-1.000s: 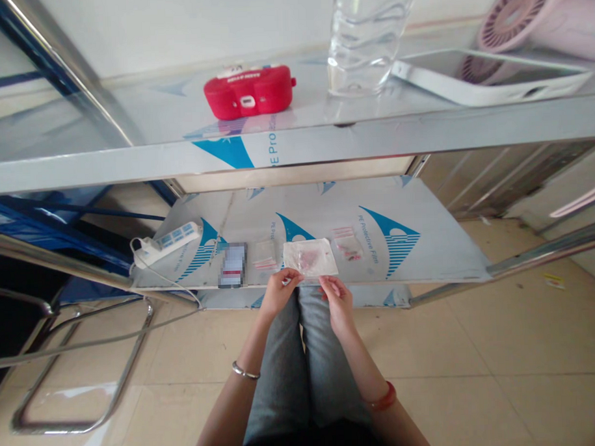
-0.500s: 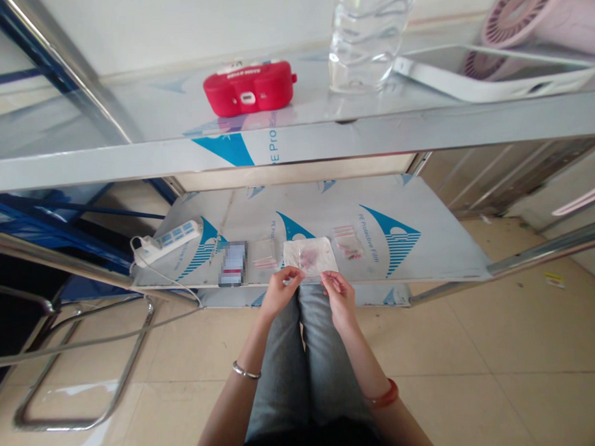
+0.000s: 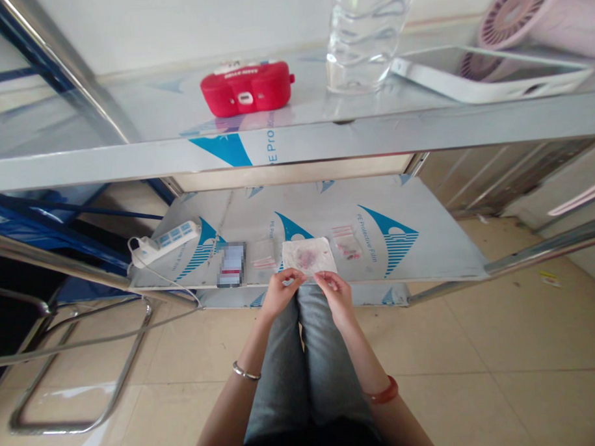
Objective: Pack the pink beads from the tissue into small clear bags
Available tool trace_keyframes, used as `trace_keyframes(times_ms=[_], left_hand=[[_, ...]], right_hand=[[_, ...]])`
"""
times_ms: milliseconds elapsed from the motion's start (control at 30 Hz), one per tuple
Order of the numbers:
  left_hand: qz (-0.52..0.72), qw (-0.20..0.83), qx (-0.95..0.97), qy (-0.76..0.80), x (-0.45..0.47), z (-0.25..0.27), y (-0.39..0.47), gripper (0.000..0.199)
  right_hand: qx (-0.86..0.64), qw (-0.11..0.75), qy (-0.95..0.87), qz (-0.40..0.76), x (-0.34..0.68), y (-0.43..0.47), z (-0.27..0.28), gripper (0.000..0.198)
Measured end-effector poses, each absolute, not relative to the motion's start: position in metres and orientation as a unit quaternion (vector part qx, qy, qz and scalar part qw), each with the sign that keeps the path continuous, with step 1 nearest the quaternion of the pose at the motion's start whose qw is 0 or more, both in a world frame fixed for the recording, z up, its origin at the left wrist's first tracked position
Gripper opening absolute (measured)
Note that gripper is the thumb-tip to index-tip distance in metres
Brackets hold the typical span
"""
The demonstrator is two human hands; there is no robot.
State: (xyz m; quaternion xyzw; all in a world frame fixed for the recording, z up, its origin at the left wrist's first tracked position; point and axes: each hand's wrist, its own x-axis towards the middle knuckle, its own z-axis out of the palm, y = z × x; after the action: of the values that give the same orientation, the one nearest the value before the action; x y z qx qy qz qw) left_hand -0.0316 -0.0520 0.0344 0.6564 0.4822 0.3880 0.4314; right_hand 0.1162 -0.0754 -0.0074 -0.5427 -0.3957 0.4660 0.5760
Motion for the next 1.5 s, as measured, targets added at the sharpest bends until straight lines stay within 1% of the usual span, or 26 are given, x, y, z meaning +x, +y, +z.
trace_keyframes(times_ms=[100,267,467,667,800,967,1133,1233,1500], left_hand=[[0.390,0.434,0.651,0.485,-0.033,0.035,-0.051,0.023],[0.388,0.435,0.650,0.488,-0.034,0.036,-0.052,0.022],[0.359,0.449,0.662,0.481,-0.032,0.042,-0.051,0.026],[0.352,0.427,0.683,0.477,-0.034,0.047,-0.045,0.025],[0.347,0.425,0.695,0.465,-0.042,0.047,-0.046,0.023],[0.313,0.451,0.697,0.462,-0.050,0.049,-0.047,0.019],[0.281,0.502,0.672,0.466,-0.057,0.050,-0.047,0.024],[0.264,0.513,0.664,0.475,-0.061,0.048,-0.048,0.026],[0.296,0.512,0.674,0.444,-0.070,0.048,-0.044,0.029]], right_hand=[[-0.559,0.577,-0.393,0.448,0.116,-0.075,-0.004,0.018],[-0.558,0.554,-0.411,0.461,0.116,-0.075,0.001,0.017],[-0.545,0.559,-0.437,0.448,0.117,-0.069,0.010,0.019],[-0.536,0.549,-0.463,0.443,0.107,-0.067,0.018,0.023],[-0.527,0.538,-0.461,0.469,0.104,-0.069,0.018,0.023],[-0.514,0.509,-0.461,0.514,0.107,-0.071,0.018,0.023],[-0.501,0.471,-0.489,0.537,0.110,-0.068,0.012,0.019],[-0.496,0.463,-0.506,0.533,0.108,-0.067,0.008,0.018],[-0.479,0.464,-0.512,0.542,0.097,-0.060,0.002,0.024]])
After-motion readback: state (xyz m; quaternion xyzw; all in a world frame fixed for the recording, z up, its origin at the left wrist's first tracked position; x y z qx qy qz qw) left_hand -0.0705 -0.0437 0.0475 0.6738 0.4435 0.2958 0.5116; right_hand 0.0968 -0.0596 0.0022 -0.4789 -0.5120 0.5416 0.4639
